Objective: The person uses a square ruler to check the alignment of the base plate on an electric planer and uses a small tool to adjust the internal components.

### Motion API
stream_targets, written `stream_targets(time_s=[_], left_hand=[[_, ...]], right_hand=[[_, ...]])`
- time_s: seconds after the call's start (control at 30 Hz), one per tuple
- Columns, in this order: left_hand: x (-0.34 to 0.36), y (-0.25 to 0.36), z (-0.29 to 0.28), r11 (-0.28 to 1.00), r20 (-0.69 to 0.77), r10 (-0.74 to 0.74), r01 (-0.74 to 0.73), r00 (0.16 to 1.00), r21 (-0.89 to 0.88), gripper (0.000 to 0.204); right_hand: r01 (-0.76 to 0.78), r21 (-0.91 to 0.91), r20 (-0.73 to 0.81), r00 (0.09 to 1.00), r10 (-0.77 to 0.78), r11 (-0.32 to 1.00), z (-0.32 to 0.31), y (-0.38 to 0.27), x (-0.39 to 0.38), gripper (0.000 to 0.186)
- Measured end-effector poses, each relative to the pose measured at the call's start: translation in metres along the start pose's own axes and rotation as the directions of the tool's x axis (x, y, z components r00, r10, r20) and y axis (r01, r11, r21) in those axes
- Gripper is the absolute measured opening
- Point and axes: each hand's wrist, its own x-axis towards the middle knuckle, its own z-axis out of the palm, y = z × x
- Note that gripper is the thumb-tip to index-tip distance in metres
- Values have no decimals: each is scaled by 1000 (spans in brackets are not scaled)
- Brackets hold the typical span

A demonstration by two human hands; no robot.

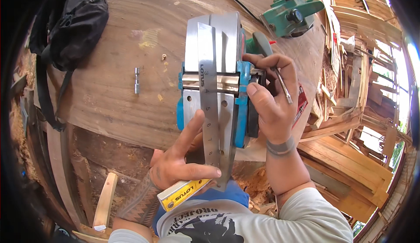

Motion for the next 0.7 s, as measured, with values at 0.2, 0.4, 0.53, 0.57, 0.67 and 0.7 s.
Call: stream_targets(time_s=[0.2, 0.4, 0.53, 0.57, 0.67, 0.7], left_hand=[[-13, 6, 4, 963, -18, -200, 193, 980, -187, 39], [2, 21, 2, 896, -5, -360, 344, 933, -281, 46], [12, 30, 3, 681, 21, -614, 543, 789, -492, 57], [14, 30, 3, 683, 18, -605, 531, 796, -501, 62], [15, 27, 4, 688, 15, -585, 506, 811, -521, 76], [16, 27, 4, 688, 14, -581, 500, 814, -525, 81]], right_hand=[[-44, 154, 36, 999, 39, 987, 5, 3, -2, 56], [-31, 82, 68, 997, 26, 996, -1, 2, 5, 55], [6, 47, 125, 992, -11, 999, -3, 3, 4, 59], [0, 65, 141, 990, -10, 998, -4, 5, 4, 61], [14, 84, 180, 983, -29, 996, -7, 9, 5, 66], [24, 74, 184, 982, -37, 997, -7, 9, 5, 66]])
